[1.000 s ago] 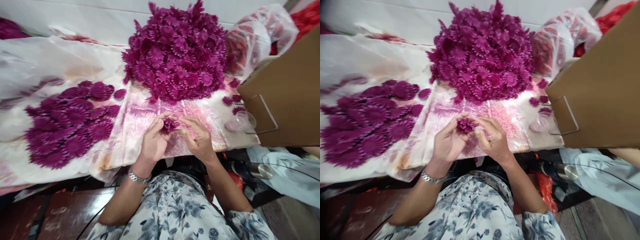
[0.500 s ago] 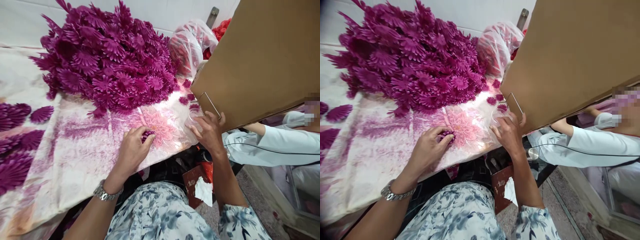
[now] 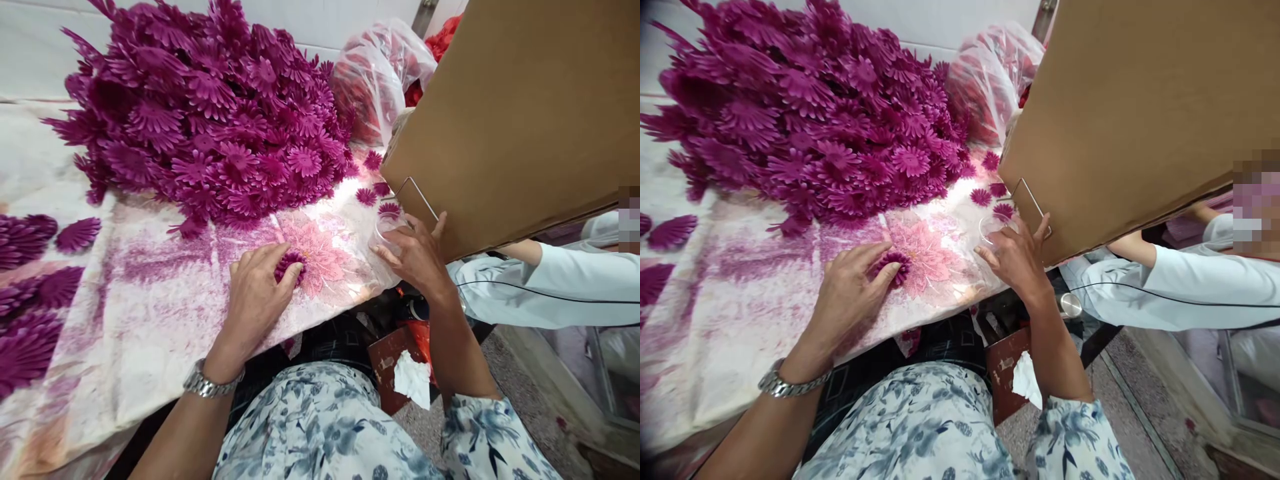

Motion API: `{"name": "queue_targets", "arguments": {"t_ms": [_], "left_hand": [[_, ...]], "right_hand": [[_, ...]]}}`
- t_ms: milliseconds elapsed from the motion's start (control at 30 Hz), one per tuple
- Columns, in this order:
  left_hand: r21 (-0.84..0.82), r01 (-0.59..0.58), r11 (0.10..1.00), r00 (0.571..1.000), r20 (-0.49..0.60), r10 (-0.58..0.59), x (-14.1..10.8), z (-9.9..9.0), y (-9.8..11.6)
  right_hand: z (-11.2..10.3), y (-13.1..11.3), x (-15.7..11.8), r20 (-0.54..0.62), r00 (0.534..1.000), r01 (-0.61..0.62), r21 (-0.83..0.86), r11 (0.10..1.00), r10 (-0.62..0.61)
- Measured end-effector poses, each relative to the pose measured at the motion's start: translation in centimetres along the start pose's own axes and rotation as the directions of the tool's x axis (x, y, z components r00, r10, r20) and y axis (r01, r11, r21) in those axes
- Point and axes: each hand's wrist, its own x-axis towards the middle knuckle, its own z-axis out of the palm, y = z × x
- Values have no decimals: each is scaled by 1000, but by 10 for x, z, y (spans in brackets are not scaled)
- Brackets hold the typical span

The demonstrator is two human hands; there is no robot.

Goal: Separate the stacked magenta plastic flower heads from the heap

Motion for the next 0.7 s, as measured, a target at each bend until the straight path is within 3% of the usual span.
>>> {"name": "queue_targets", "arguments": {"t_ms": [133, 233, 267, 333, 400, 467, 533, 600, 700], "left_hand": [[-164, 46, 985, 993, -102, -64, -5, -10, 4], [-507, 40, 861, 952, -242, -187, -11, -19, 12], [-670, 23, 742, 942, -234, -241, -12, -21, 16], [-939, 22, 343, 943, -94, -319, -11, -23, 23], [-987, 155, -48, 952, 162, -260, -9, -23, 28], [-940, 231, -250, 936, 285, -208, -8, -24, 29], [-918, 236, -317, 928, 310, -208, -9, -28, 27], [-920, 205, -335, 930, 289, -226, -12, -33, 21], [-920, 176, -350, 931, 271, -244, -15, -39, 17]], "right_hand": [[-15, 2, -6, -73, 997, -8, 43, 999, 11], [-29, -9, -12, -260, 965, -11, 81, 997, 32], [-30, -18, -13, -318, 947, 9, 122, 992, 31], [-27, -46, -14, -362, 932, 115, 263, 958, -13], [-17, -84, -17, -316, 939, 263, 405, 876, -136], [-7, -121, -21, -243, 923, 381, 461, 802, -299], [1, -145, -25, -202, 889, 455, 485, 747, -410], [3, -150, -24, -195, 877, 471, 535, 701, -440], [4, -143, -4, -242, 933, 359, 649, 670, -266]]}}
